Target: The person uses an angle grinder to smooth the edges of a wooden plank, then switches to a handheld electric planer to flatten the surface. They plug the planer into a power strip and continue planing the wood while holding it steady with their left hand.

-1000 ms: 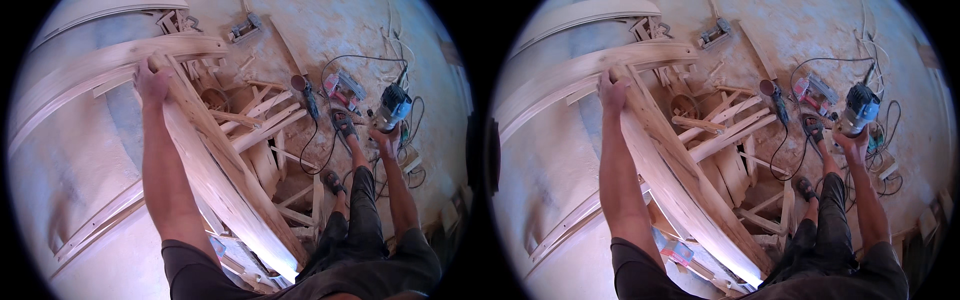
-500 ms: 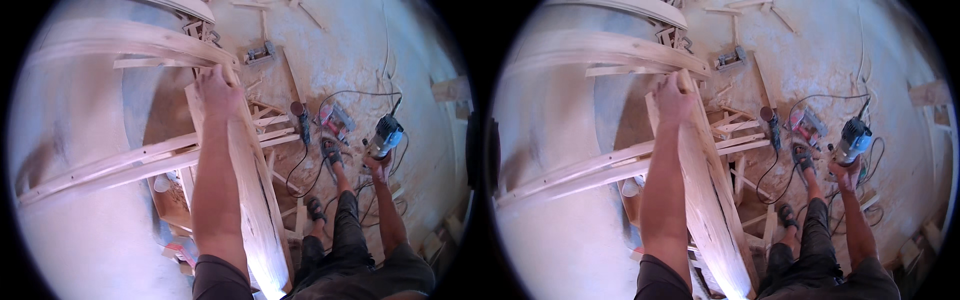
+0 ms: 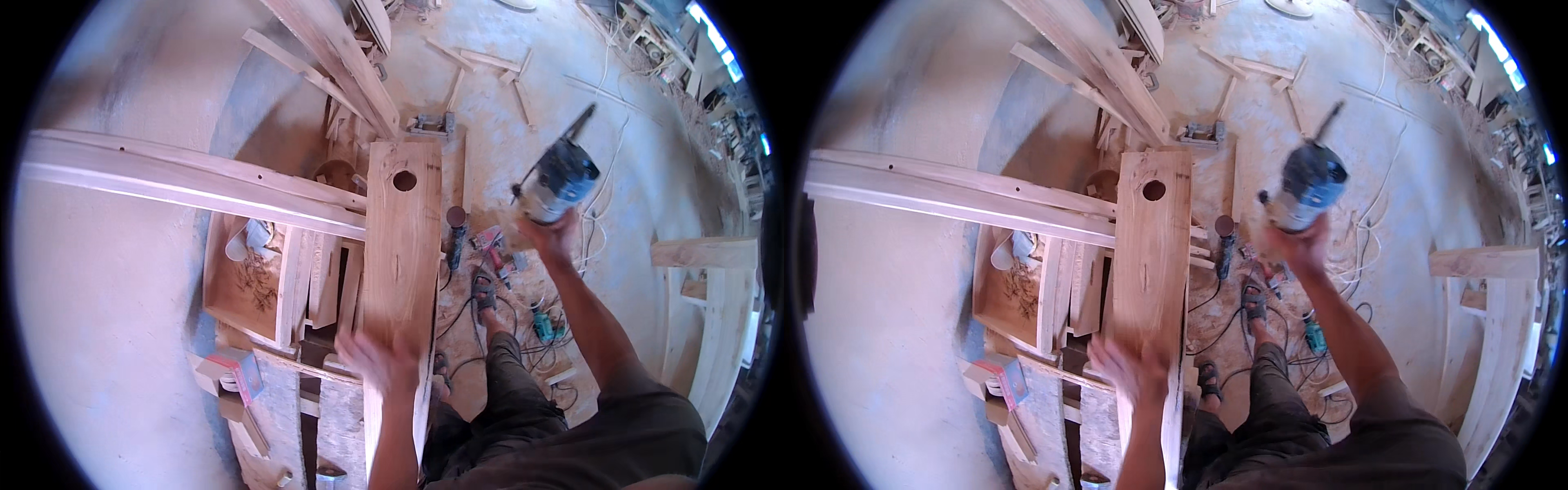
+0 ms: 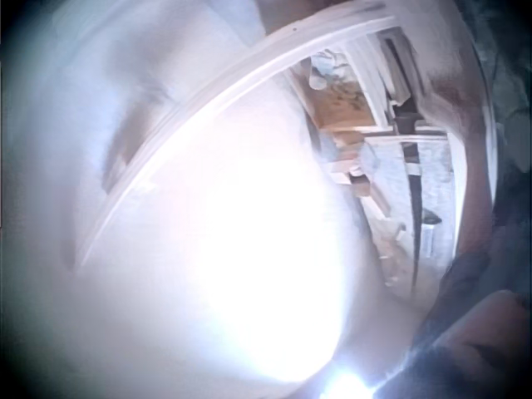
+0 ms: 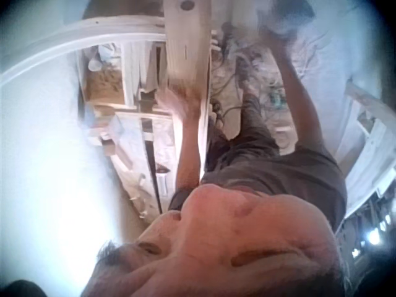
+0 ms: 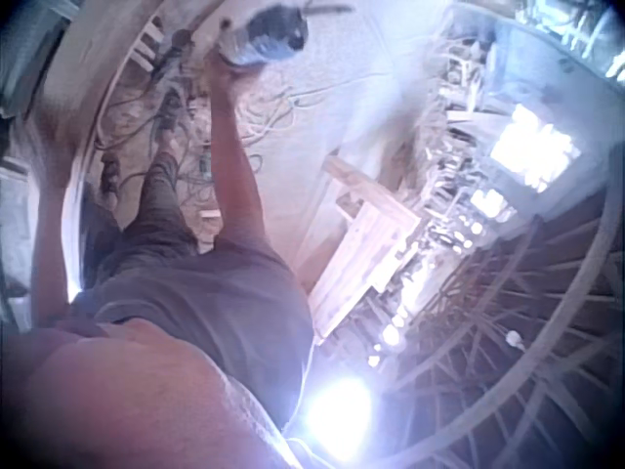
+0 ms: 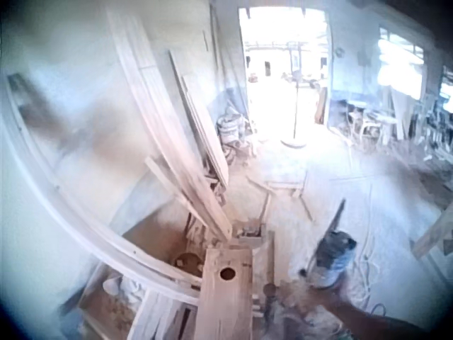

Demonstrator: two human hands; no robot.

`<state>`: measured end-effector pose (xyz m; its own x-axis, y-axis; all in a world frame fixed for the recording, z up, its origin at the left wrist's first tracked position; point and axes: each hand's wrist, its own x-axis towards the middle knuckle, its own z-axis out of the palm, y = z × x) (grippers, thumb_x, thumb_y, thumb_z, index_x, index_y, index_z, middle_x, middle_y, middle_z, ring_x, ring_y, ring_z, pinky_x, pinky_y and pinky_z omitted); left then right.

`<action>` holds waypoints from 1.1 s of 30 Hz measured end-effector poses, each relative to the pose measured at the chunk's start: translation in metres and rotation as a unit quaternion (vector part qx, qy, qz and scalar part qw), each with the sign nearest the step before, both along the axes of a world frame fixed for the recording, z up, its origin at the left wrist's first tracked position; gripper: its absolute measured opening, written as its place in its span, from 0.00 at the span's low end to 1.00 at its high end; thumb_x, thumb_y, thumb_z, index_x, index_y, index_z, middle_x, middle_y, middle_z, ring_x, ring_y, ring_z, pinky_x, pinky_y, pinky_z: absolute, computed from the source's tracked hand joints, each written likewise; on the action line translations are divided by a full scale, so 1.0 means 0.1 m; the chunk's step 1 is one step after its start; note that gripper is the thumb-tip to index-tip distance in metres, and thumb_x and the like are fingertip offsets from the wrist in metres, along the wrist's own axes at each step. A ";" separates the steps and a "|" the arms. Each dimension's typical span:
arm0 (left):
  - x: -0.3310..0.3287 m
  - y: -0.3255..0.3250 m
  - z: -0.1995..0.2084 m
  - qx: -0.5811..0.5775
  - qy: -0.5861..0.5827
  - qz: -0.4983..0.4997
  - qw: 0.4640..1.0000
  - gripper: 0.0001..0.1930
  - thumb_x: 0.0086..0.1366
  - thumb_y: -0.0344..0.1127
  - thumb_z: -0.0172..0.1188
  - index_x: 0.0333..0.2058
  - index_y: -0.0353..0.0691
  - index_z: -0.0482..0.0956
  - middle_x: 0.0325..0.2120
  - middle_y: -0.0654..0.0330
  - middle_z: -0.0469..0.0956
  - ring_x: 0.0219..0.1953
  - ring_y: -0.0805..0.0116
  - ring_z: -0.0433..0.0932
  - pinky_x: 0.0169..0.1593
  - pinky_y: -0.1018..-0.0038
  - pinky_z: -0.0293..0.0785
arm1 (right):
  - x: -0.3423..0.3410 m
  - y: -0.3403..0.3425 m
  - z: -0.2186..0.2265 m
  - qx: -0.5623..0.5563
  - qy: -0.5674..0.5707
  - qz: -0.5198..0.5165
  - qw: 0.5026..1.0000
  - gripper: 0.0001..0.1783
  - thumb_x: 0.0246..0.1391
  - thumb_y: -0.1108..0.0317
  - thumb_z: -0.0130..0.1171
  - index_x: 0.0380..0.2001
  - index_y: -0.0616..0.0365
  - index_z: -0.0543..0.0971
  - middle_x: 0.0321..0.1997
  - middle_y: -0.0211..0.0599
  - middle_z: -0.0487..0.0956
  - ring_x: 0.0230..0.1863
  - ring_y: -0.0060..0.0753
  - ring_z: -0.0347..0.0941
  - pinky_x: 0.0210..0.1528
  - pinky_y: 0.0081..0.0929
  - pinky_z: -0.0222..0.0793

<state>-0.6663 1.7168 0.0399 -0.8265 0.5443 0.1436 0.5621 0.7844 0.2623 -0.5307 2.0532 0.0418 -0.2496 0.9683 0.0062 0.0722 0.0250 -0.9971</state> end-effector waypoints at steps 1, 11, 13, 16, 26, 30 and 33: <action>0.19 -0.34 0.00 -0.001 0.031 0.019 0.999 0.34 0.71 0.48 0.55 0.66 0.30 0.56 0.67 0.34 0.57 0.68 0.25 0.54 0.68 0.33 0.52 | -0.27 0.03 0.03 0.058 -0.053 -0.021 0.997 0.29 0.36 0.71 0.79 0.44 0.56 0.78 0.40 0.32 0.84 0.39 0.28 0.80 0.43 0.32 0.78; 0.60 -1.19 -0.13 -0.049 -0.066 0.118 0.990 0.36 0.69 0.54 0.48 0.62 0.24 0.64 0.43 0.36 0.71 0.44 0.34 0.68 0.51 0.43 0.63 | -2.62 0.21 0.13 0.185 0.117 0.237 0.947 0.29 0.36 0.74 0.75 0.46 0.59 0.78 0.45 0.32 0.82 0.45 0.26 0.79 0.51 0.28 0.75; 0.58 -1.19 -0.13 -0.043 -0.059 0.116 0.991 0.36 0.69 0.54 0.48 0.62 0.24 0.65 0.43 0.35 0.71 0.44 0.34 0.68 0.51 0.43 0.63 | -2.86 0.25 0.05 0.213 0.105 0.249 0.939 0.29 0.36 0.74 0.75 0.46 0.59 0.78 0.45 0.32 0.82 0.45 0.26 0.79 0.50 0.28 0.75; 0.57 -1.21 -0.12 -0.035 -0.067 0.119 0.990 0.34 0.70 0.52 0.48 0.62 0.28 0.63 0.44 0.35 0.71 0.42 0.33 0.69 0.49 0.41 0.64 | -3.10 0.35 -0.07 0.245 0.091 0.272 0.926 0.29 0.37 0.75 0.75 0.47 0.59 0.77 0.45 0.31 0.82 0.44 0.25 0.79 0.50 0.28 0.75; 0.51 -1.24 -0.13 -0.021 -0.067 0.113 0.991 0.33 0.73 0.54 0.45 0.63 0.29 0.61 0.44 0.36 0.70 0.40 0.35 0.68 0.48 0.43 0.63 | -3.22 0.42 -0.19 0.198 0.092 0.339 0.915 0.28 0.37 0.75 0.75 0.45 0.58 0.77 0.43 0.29 0.81 0.42 0.24 0.79 0.47 0.27 0.76; 0.50 -1.27 -0.16 -0.019 -0.074 0.115 0.990 0.34 0.72 0.53 0.45 0.64 0.29 0.60 0.44 0.36 0.70 0.41 0.35 0.68 0.49 0.43 0.63 | -3.17 0.39 -0.18 0.187 0.085 0.363 0.909 0.28 0.37 0.75 0.75 0.45 0.58 0.77 0.43 0.29 0.81 0.42 0.24 0.79 0.47 0.27 0.76; 0.50 -1.29 -0.17 -0.024 -0.071 0.111 0.991 0.35 0.72 0.52 0.47 0.66 0.28 0.58 0.46 0.36 0.70 0.42 0.35 0.68 0.50 0.43 0.62 | -3.09 0.24 -0.14 0.154 0.098 0.377 0.908 0.27 0.37 0.75 0.75 0.44 0.58 0.78 0.42 0.29 0.81 0.42 0.24 0.79 0.47 0.27 0.76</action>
<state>-0.6164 1.5881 0.0232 -0.9365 0.3508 -0.0043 0.3350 0.8978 0.2859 -0.8398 2.0768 0.0278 -0.8058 0.4683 0.3624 -0.2580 0.2732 -0.9267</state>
